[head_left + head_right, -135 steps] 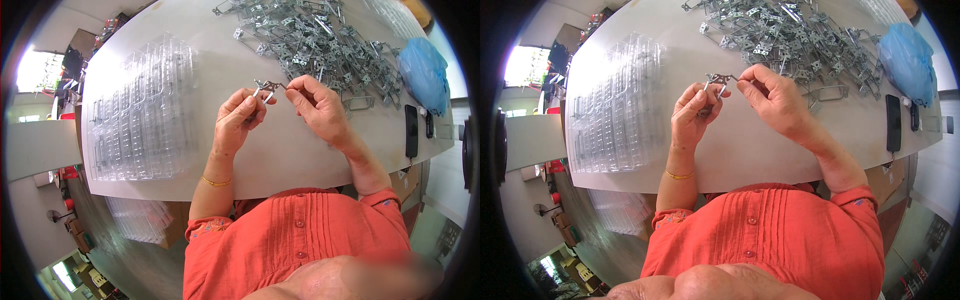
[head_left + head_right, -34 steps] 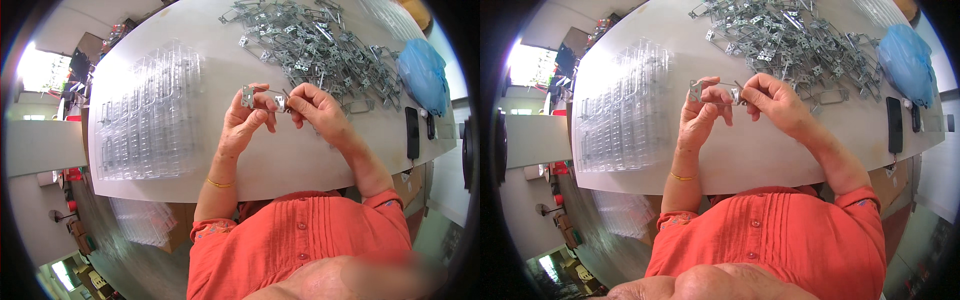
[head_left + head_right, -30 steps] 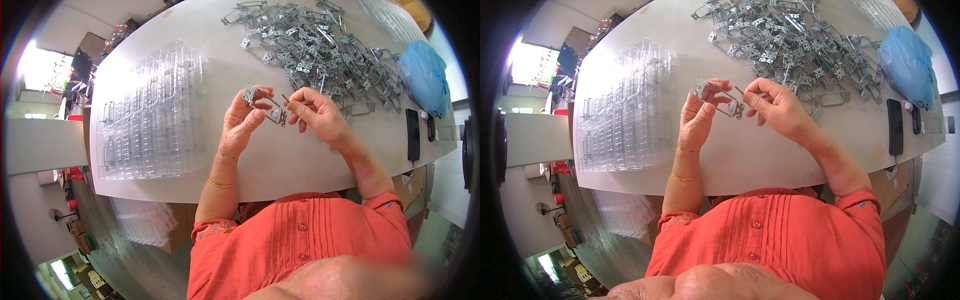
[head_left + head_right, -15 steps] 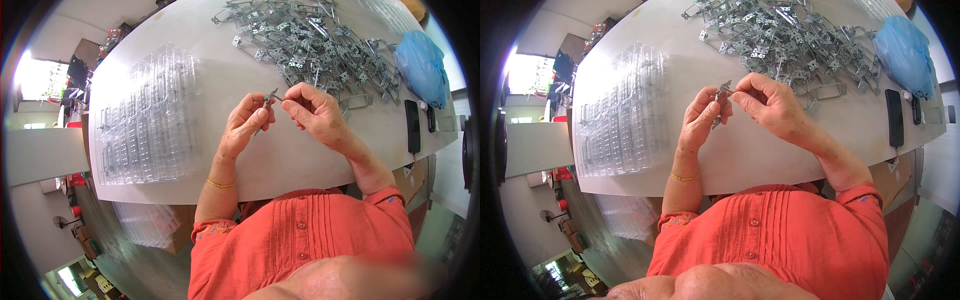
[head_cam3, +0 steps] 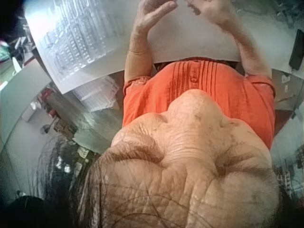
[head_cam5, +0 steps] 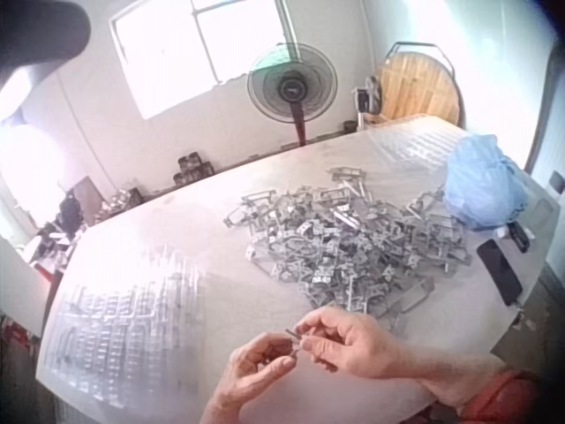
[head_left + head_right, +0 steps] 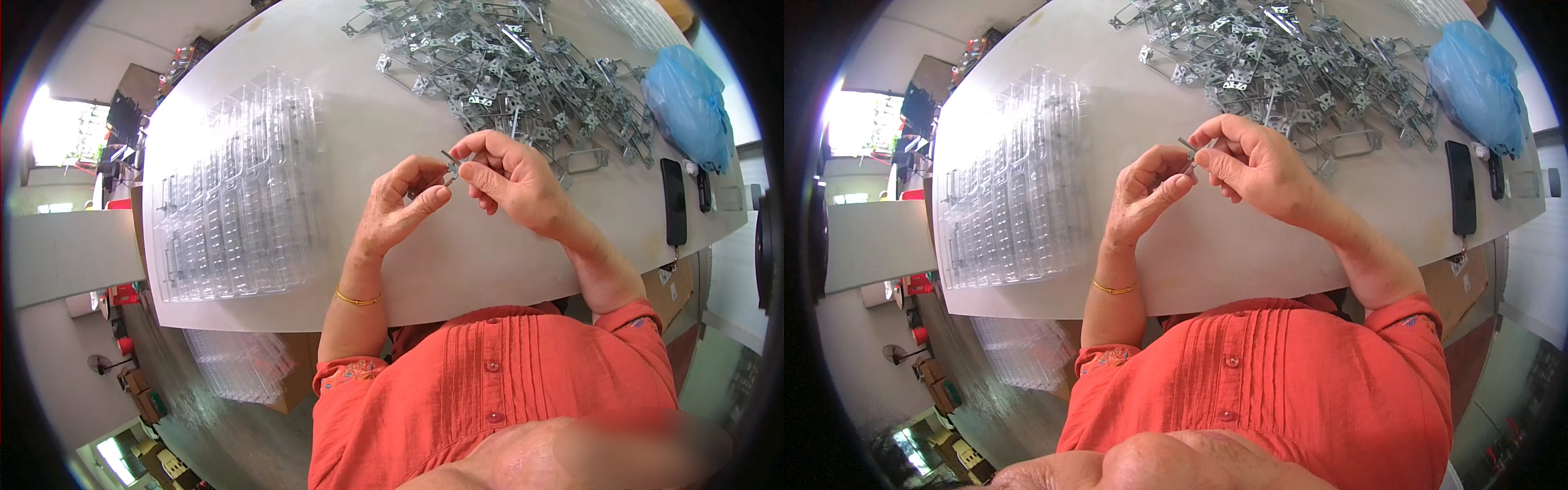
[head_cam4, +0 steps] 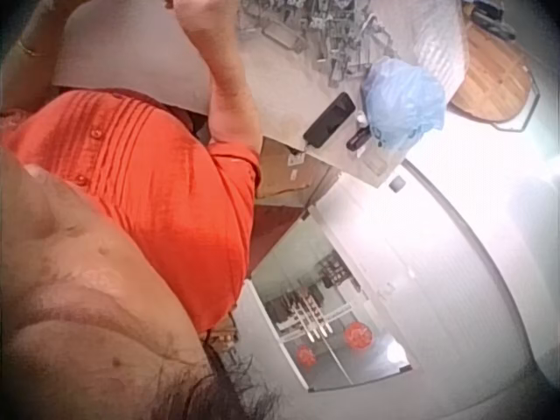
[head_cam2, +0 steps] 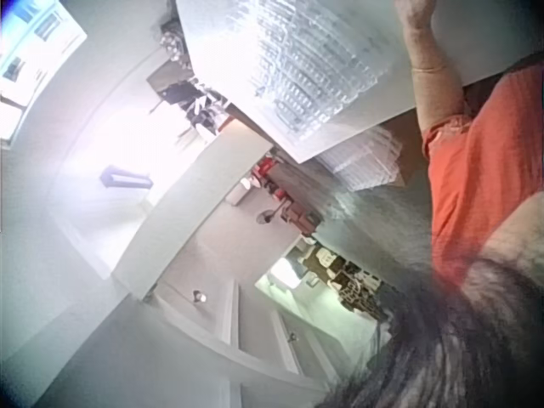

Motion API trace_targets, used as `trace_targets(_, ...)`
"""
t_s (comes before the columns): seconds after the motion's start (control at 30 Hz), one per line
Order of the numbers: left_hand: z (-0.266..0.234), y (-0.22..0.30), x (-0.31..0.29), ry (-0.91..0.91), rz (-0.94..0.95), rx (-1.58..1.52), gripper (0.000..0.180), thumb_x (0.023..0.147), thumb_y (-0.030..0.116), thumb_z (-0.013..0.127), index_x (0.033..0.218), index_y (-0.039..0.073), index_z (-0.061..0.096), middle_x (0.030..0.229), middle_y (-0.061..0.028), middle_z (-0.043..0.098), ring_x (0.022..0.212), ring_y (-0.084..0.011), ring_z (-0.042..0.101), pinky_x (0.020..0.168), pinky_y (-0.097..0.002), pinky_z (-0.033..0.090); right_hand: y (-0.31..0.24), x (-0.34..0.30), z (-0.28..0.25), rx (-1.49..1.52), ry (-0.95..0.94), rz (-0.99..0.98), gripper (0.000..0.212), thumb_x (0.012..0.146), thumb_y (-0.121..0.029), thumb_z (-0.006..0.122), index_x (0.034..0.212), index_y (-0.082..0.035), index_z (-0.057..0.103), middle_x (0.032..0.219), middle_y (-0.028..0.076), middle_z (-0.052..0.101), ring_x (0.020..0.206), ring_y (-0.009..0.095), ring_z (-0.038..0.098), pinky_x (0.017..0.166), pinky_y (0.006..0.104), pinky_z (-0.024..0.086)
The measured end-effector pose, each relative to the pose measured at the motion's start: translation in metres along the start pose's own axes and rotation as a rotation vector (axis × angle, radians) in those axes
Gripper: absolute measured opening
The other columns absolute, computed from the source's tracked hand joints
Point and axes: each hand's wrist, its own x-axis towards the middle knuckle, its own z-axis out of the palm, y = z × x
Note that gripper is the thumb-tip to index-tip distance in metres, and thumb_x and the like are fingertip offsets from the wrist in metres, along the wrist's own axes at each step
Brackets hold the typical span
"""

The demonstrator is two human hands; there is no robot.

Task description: The person picks up a metal frame and a pin by hand, inserts the pin into the frame, and places the assembly into a plastic tray, repeating this process multiple times.

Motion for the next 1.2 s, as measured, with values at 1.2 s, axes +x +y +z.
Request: trace_targets(1.2,-0.009,0.002,-0.001,-0.025,-0.023,-0.23,0.04,0.095,0.033,0.065,0.114,-0.003,0.065,0.086,-0.0078,0.067,0.072,-0.01,0.053,0.064,-0.0231,0.041,0.001,0.002,-0.007,0.0,0.009,0.06,0.02,0.101,-0.023,0.059,0.108,-0.003,0.06,0.072,-0.003,0.055,0.061,0.004,0.048,0.054,0.0205,0.04)
